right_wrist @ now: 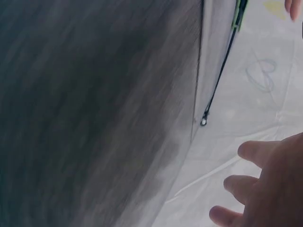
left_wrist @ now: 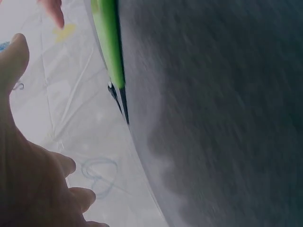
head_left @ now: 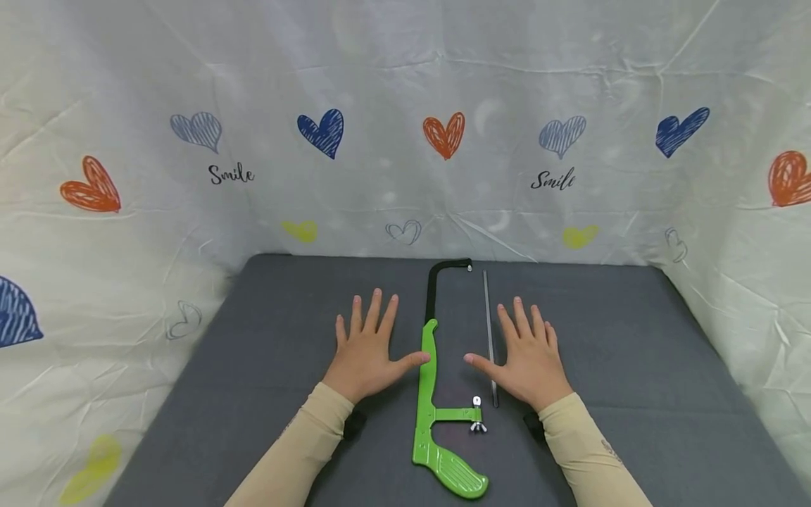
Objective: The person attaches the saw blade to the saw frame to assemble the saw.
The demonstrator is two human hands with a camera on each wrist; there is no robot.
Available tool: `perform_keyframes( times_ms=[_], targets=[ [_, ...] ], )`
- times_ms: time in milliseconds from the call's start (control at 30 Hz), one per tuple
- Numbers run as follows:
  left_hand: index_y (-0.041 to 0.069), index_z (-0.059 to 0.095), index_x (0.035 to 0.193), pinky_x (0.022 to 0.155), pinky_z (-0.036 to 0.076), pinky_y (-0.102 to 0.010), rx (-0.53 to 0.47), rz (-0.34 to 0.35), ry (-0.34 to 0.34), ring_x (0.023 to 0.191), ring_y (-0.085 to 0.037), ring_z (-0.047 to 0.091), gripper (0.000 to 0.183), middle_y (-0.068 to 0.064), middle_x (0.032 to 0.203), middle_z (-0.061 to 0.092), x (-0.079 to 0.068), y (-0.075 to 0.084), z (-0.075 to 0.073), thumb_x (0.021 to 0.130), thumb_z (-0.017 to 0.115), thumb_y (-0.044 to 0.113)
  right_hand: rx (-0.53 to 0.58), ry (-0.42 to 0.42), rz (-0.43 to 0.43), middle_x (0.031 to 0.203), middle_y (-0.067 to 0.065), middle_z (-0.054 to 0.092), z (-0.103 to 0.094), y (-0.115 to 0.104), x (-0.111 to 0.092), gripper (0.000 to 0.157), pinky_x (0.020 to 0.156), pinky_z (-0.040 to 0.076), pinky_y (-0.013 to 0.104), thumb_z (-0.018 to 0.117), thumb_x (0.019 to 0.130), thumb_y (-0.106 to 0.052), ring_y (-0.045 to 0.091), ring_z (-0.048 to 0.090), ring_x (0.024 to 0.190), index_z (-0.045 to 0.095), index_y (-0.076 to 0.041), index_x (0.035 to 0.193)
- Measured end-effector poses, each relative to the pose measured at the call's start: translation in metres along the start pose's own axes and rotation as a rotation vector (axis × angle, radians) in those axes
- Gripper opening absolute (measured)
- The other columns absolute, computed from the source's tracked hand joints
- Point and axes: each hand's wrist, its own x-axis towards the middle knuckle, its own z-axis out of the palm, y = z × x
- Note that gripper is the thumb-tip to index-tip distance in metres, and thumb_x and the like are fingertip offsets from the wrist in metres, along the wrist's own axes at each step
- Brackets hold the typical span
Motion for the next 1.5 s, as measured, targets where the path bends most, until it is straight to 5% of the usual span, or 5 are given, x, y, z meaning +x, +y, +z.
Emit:
perform_keyframes(
  times_ms=[500,733,1067,1500],
  targets=[
    [0.015,0.014,0.176,0.13,0.023,-0.07,-0.003,0.126,-0.044,0.168,-0.048,0.009,0.118,-0.015,0.183,0.011,0.0,0.027,0.018,0.092,0.064,0.081,0.055,-0.006,-0.038,0.178,0.027,0.024,0.013,-0.026,-0.001,0.107,0.123,0.031,0.074,0.07,0.09,-0.076,0.052,0.027,0.162,0.04,-0.01,0.169],
    [0.015,0.014,0.176,0.129,0.027,-0.069,-0.058,0.126,-0.148,0.167,-0.05,0.012,0.121,-0.016,0.183,0.013,-0.005,0.035,0.026,0.09,0.069,0.08,0.068,-0.066,-0.036,0.174,0.03,0.031,0.018,-0.025,-0.008,0.097,0.119,0.037,0.073,0.074,0.095,-0.065,0.053,0.038,0.156,0.043,-0.007,0.166],
    [0.01,0.014,0.175,0.12,0.041,-0.069,-0.119,0.138,-0.205,0.16,-0.048,0.033,0.122,-0.02,0.181,0.018,0.0,0.046,0.031,0.091,0.076,0.071,0.066,0.057,-0.056,0.149,0.026,0.063,0.012,-0.028,0.001,0.069,0.103,0.057,0.061,0.079,0.098,-0.043,0.046,0.064,0.131,0.062,0.001,0.149],
    [0.006,0.024,0.173,0.112,0.053,-0.057,-0.159,0.084,-0.208,0.152,-0.048,0.04,0.116,-0.029,0.171,0.032,-0.001,0.055,0.039,0.09,0.084,0.06,0.118,0.136,0.105,0.101,0.021,0.072,0.012,-0.027,0.0,0.044,0.066,0.06,0.054,0.081,0.096,-0.033,0.037,0.071,0.074,0.075,0.003,0.119]
  ],
)
